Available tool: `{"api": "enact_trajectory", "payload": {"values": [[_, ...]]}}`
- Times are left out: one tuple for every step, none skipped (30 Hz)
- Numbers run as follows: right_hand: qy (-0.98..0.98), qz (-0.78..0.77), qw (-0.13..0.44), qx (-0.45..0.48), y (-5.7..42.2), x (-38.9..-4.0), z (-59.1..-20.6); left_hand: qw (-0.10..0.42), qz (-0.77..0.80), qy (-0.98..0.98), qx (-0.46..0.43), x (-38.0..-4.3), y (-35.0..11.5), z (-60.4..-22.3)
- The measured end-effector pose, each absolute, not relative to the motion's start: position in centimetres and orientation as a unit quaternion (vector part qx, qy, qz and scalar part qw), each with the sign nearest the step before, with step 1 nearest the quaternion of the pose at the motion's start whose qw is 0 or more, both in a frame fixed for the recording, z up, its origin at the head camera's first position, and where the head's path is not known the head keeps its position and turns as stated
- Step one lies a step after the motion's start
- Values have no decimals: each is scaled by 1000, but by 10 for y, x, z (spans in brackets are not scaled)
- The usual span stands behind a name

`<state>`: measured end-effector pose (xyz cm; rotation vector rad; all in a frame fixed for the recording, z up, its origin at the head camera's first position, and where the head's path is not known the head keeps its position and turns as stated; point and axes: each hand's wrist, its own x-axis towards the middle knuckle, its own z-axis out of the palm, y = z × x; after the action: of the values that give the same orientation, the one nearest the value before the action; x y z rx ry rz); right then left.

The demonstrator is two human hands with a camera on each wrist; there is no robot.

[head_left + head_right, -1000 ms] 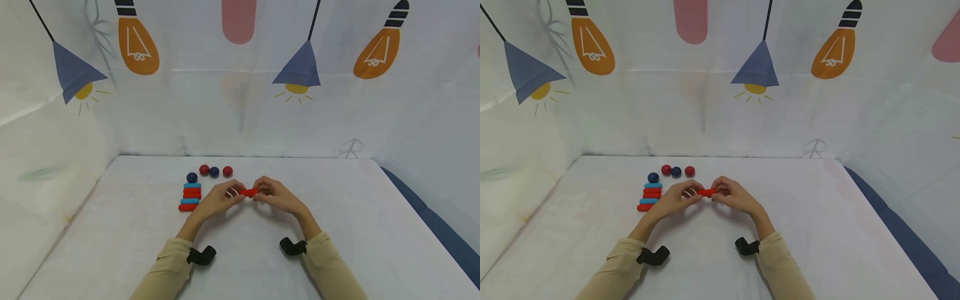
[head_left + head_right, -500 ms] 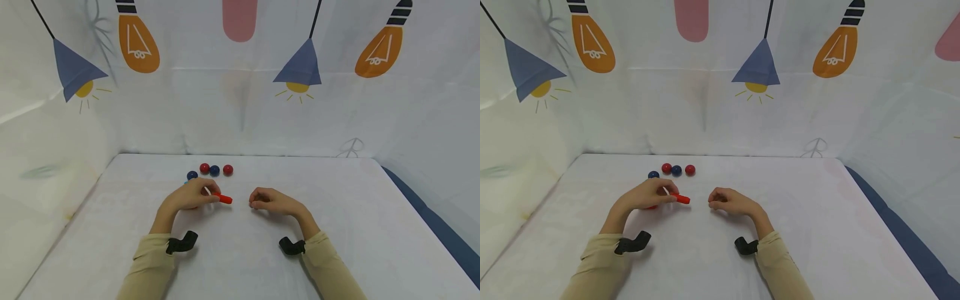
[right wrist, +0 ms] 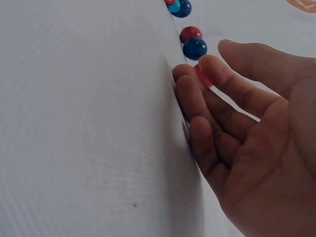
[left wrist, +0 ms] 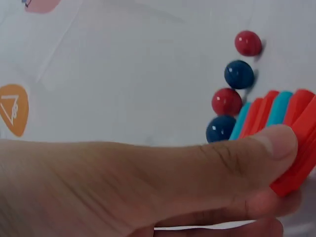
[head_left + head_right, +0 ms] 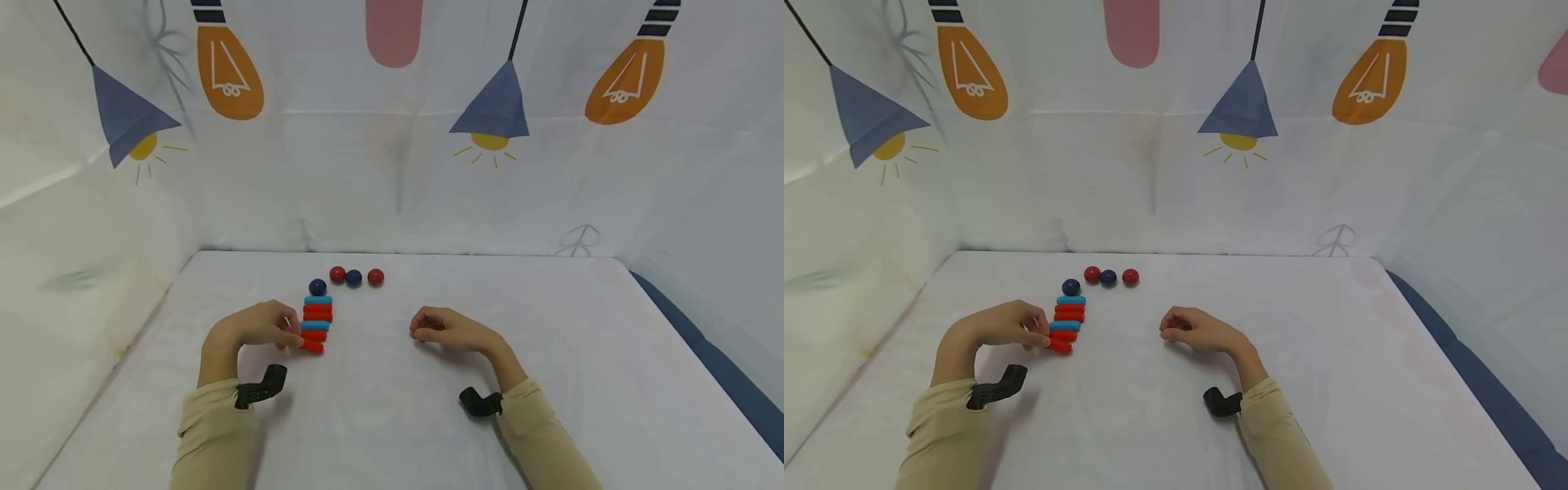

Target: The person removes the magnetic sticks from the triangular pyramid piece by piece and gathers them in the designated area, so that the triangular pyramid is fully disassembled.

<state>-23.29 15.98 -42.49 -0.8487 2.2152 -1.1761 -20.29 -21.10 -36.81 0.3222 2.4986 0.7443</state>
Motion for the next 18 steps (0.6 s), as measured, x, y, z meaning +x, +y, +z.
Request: {"api": "enact_trajectory", "payload": {"values": [[811, -430, 244, -311, 160, -233, -425, 261, 272, 920, 109, -202, -213, -368], [812, -429, 244, -311, 159, -233, -425, 267, 270, 920, 98, -201, -214, -369], [812, -429, 244, -311, 159, -233, -425, 272, 269, 920, 90, -201, -216, -370], [812, -429, 244, -311, 159, -233, -425, 277, 271, 918, 84, -201, -217, -372], [812, -429, 244, -311, 159, -233, -425, 281, 271, 918, 77, -201, -217, -373], [812, -429, 243, -311, 159, -233, -425, 282, 269, 918, 71, -201, -217, -375], [812, -429, 243, -311, 159, -233, -425, 283, 269, 918, 66, -202, -218, -376], [812, -429, 243, -312, 159, -233, -425, 283, 267, 918, 68, -203, -218, -378], [812, -429, 243, -312, 159, -233, -426, 281, 268, 919, 71, -204, -218, -379], [812, -429, 243, -311, 159, -233, -426, 279, 268, 919, 73, -205, -218, -381], [812, -428, 242, -313, 159, -233, -426, 276, 267, 920, 77, -206, -219, -382], [812, -428, 242, -313, 159, -233, -426, 272, 268, 920, 83, -207, -219, -383], [813, -428, 241, -313, 159, -233, -426, 269, 271, 920, 90, -207, -219, -383], [813, -427, 241, -314, 159, -233, -426, 265, 273, 920, 97, -208, -219, -384], [813, -427, 241, -313, 159, -233, -426, 263, 275, 919, 99, -209, -219, -385], [813, -427, 241, -313, 159, -232, -426, 261, 277, 919, 102, -209, -219, -385], [813, -428, 240, -313, 159, -232, -426, 259, 278, 919, 105, -209, -218, -385], [814, -427, 240, -312, 159, -232, -425, 258, 279, 919, 105, -209, -218, -385]]}}
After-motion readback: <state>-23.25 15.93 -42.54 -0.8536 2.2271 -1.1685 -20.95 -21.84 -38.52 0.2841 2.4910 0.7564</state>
